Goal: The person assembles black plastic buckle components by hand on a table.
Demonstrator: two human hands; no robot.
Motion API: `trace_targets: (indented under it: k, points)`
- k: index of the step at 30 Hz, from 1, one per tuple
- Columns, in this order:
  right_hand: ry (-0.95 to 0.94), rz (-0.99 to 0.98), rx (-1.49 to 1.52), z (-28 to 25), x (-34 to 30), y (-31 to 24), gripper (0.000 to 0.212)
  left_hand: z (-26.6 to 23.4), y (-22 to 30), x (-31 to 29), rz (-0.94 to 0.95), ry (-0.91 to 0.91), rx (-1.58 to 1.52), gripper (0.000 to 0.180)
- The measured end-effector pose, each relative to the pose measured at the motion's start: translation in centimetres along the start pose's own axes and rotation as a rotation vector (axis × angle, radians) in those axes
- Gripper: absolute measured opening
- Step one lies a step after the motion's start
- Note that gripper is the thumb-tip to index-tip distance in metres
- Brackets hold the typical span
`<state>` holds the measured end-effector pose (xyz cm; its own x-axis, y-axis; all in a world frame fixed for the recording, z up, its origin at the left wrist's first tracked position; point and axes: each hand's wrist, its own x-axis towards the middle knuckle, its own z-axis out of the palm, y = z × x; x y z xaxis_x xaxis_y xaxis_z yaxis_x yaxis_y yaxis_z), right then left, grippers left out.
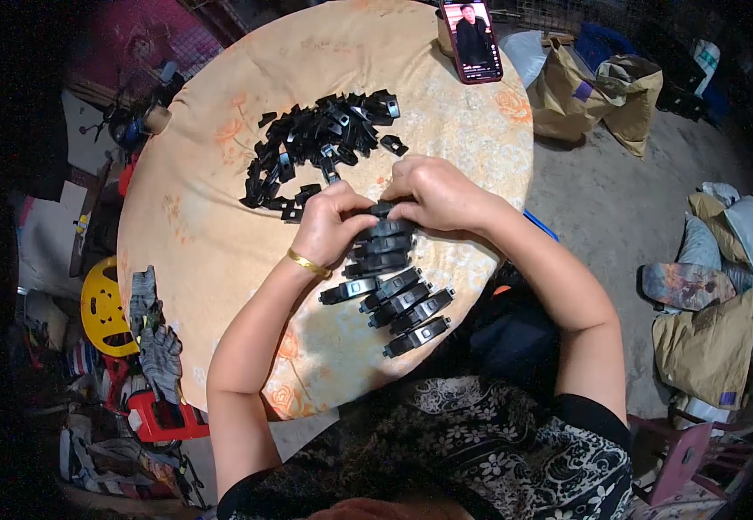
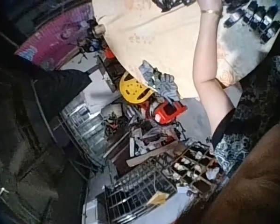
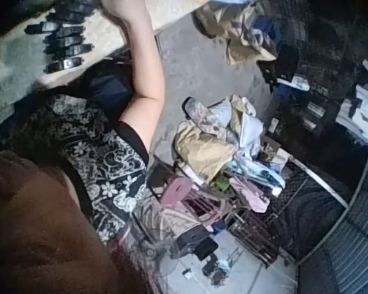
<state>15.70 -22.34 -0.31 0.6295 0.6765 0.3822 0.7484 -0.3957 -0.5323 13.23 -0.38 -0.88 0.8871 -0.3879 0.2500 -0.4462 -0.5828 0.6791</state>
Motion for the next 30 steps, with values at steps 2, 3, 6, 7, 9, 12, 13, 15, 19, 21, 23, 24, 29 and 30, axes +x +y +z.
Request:
trace_targets:
  k: [2,3,6,7,9,12,13,15,19,21,23,24,29,30]
  points:
    - [-0.167,0.133,0.195,-0.7,0.0,-0.5,0.024,-1.1,0.5,0.2,0.032,-0.160,0.023,0.019]
    - [-0.163,0.132,0.191,-0.7,0.2,-0.2,0.024,-1.6,0.3,0.5,0.082,-0.229,0.012,0.020]
    - [0.175,0.058,-0.025,-0.3,0.8,1.1,0.025,-3.6,-0.1,2.0,0.028,-0.064,0.176,0.016]
    - [0.177,0.056,-0.023,0.3,1.4,1.6,0.025,-4.2,-1.6,2.4,0.113,0.110,0.353,0.018]
    - [0.474,0.070,-0.352,1.2,2.1,2.9,0.022,-5.0,-3.5,3.4,0.207,0.298,0.602,0.026]
    - [0.330,0.115,-0.352,1.4,2.4,3.6,0.018,-5.8,-5.3,4.4,0.179,0.177,0.687,0.030]
    - [0.275,0.130,-0.348,1.3,2.3,3.6,0.018,-5.7,-5.1,4.8,0.145,0.099,0.713,0.031]
    - [0.270,0.109,-0.397,1.0,1.8,3.7,0.017,-5.7,-4.9,5.5,0.147,0.067,0.761,0.031]
    - [0.269,0.240,-0.116,-0.6,1.1,1.1,0.021,-6.2,-4.8,5.2,0.319,0.156,0.788,0.028]
    - [0.274,0.364,0.132,-0.8,0.9,0.7,0.023,-6.4,-4.5,4.5,0.411,0.267,0.735,0.028]
    - [0.149,0.403,0.277,-0.9,-0.1,1.6,0.025,-6.0,-2.9,3.7,0.181,0.226,0.400,0.026]
    - [0.151,0.409,0.278,-1.1,-0.7,1.9,0.025,-5.4,-1.8,3.3,0.076,0.181,0.231,0.029]
    - [0.097,0.241,-0.306,-2.4,-1.4,1.3,0.027,-4.1,0.8,1.8,-0.097,-0.117,-0.099,0.031]
    - [0.126,0.228,-0.287,-2.2,-1.3,1.1,0.026,-3.6,0.5,1.6,-0.090,-0.130,-0.111,0.030]
